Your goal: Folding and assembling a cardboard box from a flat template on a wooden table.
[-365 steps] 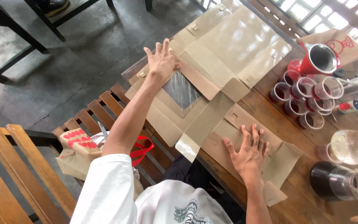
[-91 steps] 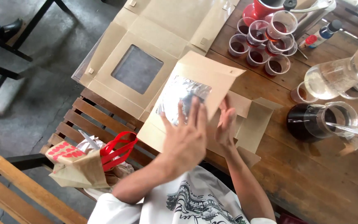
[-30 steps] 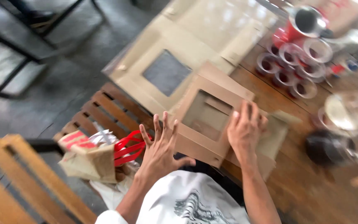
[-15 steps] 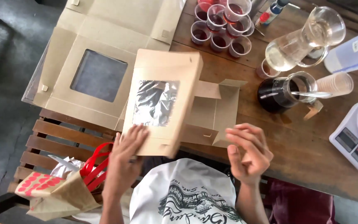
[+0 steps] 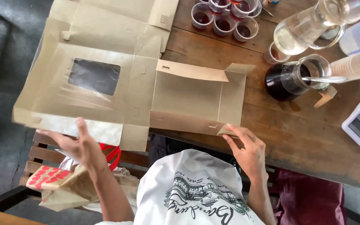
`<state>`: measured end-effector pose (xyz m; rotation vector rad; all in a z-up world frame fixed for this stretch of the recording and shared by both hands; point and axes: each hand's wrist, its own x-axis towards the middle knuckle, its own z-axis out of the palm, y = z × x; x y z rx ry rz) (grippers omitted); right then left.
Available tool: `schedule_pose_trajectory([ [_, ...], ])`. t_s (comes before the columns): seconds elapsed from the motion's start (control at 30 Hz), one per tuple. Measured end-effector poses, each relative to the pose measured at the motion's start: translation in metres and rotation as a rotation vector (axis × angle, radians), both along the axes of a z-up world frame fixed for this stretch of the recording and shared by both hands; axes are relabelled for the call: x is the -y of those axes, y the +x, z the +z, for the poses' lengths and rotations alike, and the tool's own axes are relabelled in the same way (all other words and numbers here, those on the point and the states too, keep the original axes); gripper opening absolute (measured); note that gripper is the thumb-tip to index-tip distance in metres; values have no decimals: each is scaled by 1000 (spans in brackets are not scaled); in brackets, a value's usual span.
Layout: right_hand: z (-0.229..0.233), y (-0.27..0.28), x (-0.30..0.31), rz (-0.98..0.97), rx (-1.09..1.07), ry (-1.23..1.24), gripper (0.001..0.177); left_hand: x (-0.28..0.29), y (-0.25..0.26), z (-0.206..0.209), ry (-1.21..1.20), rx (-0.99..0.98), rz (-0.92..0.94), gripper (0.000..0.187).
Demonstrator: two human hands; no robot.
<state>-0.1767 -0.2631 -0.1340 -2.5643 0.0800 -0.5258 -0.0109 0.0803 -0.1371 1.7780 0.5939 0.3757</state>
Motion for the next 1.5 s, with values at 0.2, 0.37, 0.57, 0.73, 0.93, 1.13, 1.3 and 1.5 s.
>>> schedule_pose_trajectory([
  [0.2, -3, -3, 7, -205, -91, 146, 32, -29, 1, -58, 204, -141, -82, 110],
  [0.37, -5, -9, 13, -217, -147, 348, 27, 10, -27, -27, 751, 497, -226, 42],
  [0.57, -9, -8, 13, -404, -206, 525, 18, 102, -52, -19, 619, 686, -726, 38],
  [0.73, 0, -10, 11, -415, -175, 630, 17, 152, -51, -18, 705, 692, -926, 53],
  [0.93, -1, -11, 9, -131, 130, 572, 8, 160, -44, -31, 721, 702, -928, 33],
  [1.13, 4, -5, 3, 38, 335, 387, 10, 152, -50, -23, 689, 693, -951, 21],
  [1.3, -17, -14, -6, -180, 310, 541, 3, 139, -53, -19, 628, 743, -917, 16],
  [1.5, -14, -5, -17, -299, 380, 442, 15, 127, -63, -18, 554, 991, -948, 23],
])
